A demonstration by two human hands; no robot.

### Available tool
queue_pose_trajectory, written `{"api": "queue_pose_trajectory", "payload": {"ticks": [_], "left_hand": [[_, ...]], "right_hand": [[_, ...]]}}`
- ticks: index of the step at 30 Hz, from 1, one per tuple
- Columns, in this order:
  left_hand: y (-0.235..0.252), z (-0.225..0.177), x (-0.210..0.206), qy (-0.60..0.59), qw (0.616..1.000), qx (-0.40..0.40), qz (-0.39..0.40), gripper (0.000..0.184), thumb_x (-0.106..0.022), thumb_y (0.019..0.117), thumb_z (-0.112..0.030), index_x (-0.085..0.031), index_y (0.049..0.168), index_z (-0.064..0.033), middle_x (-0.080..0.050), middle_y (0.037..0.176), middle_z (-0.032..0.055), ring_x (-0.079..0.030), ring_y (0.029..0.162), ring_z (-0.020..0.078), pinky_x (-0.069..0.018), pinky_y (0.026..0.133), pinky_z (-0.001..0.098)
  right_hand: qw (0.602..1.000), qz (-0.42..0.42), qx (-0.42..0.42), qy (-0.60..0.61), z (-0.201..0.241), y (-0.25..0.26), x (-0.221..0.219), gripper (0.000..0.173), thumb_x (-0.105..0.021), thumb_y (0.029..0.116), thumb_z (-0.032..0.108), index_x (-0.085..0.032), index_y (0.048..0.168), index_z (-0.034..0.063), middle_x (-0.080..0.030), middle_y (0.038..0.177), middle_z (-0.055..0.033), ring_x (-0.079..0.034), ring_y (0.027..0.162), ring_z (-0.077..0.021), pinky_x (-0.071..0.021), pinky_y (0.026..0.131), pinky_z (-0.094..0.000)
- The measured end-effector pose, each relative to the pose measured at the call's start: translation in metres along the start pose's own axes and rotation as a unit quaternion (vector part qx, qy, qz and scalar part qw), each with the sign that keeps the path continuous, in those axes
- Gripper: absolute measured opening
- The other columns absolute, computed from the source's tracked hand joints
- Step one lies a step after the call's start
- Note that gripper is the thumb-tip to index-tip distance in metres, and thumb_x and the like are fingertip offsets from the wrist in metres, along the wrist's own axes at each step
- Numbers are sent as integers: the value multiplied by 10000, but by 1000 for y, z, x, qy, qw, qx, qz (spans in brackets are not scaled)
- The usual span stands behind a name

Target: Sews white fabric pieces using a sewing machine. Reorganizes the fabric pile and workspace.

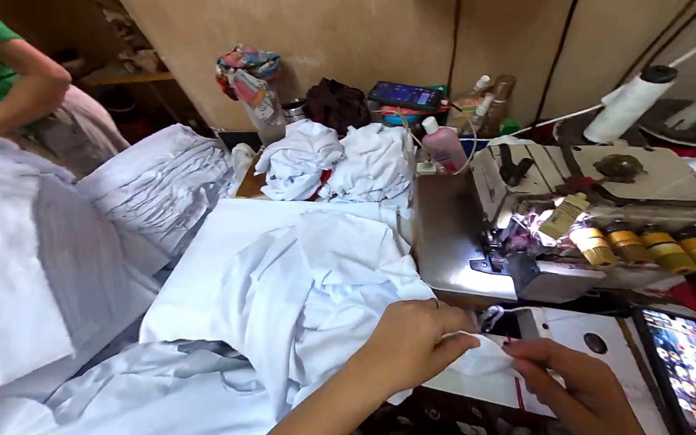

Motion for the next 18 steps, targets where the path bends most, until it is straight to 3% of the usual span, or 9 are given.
{"api": "queue_pose_trajectory", "payload": {"ticks": [3,5,9,12,13,14,16,17,18], "left_hand": [[-19,-8,25,-31,999,-37,-1,181,-627,1002,-179,-740,970,-42,-693,865,83,-660,806,175,-541,741,306],[-31,-23,41,-60,996,-64,-3,197,-596,1021,-154,-717,984,-3,-704,943,112,-677,914,180,-548,843,295],[-38,-70,101,-68,985,-136,-78,248,-540,1006,-101,-667,905,87,-682,914,171,-656,971,226,-491,942,320],[-36,-114,161,-112,973,-143,-143,277,-518,929,-78,-606,766,127,-628,782,150,-594,837,149,-458,825,273],[-36,-126,177,-131,969,-132,-163,245,-512,895,-52,-579,737,123,-599,744,121,-567,797,105,-451,770,247],[-34,-132,192,-133,965,-130,-185,201,-503,880,-18,-567,746,117,-571,726,98,-541,762,82,-443,718,230],[-19,-94,218,-60,937,-217,-268,107,-517,926,79,-604,872,109,-580,750,62,-562,711,47,-468,628,178],[-2,-43,233,15,889,-311,-336,108,-535,931,73,-628,905,120,-604,779,52,-580,727,31,-471,634,149],[12,1,252,99,871,-300,-377,128,-552,946,43,-652,932,121,-626,816,57,-592,764,40,-476,680,173]], "right_hand": [[998,45,39,34,1,28,-10,354,-428,1098,381,-640,1278,162,-687,1103,48,-613,1010,55,-508,898,-148],[994,59,94,-9,4,59,-26,378,-414,1091,291,-603,1362,108,-668,1252,-42,-622,1125,-43,-514,975,-222],[954,204,182,-119,37,126,-81,651,-634,800,17,-546,1444,-16,-559,1461,-218,-528,1336,-460,-404,1013,-711],[913,348,67,-203,92,178,-109,500,-574,934,-58,-533,1433,-44,-486,1523,-233,-350,1475,-440,-212,1190,-634],[896,374,85,-223,92,192,-120,466,-573,975,39,-511,1425,-69,-483,1490,-285,-376,1434,-472,-221,1165,-639],[901,335,180,-211,71,204,-135,473,-607,947,176,-569,1329,-100,-571,1343,-349,-515,1283,-539,-338,1061,-709],[901,339,220,-157,57,214,-156,507,-644,962,242,-585,1292,-138,-575,1273,-409,-543,1209,-582,-347,1043,-726],[893,369,190,-174,74,211,-159,493,-656,971,202,-578,1294,-161,-565,1297,-413,-536,1249,-555,-355,1092,-655],[885,404,126,-197,106,201,-162,452,-655,973,95,-545,1285,-214,-528,1325,-440,-500,1299,-536,-335,1132,-569]]}}
Point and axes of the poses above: each hand's wrist, its own y-axis towards the middle knuckle, its own x-axis out of the back of the hand, z = x × y, the point moved 4 cm from there along y, towards the middle knuckle
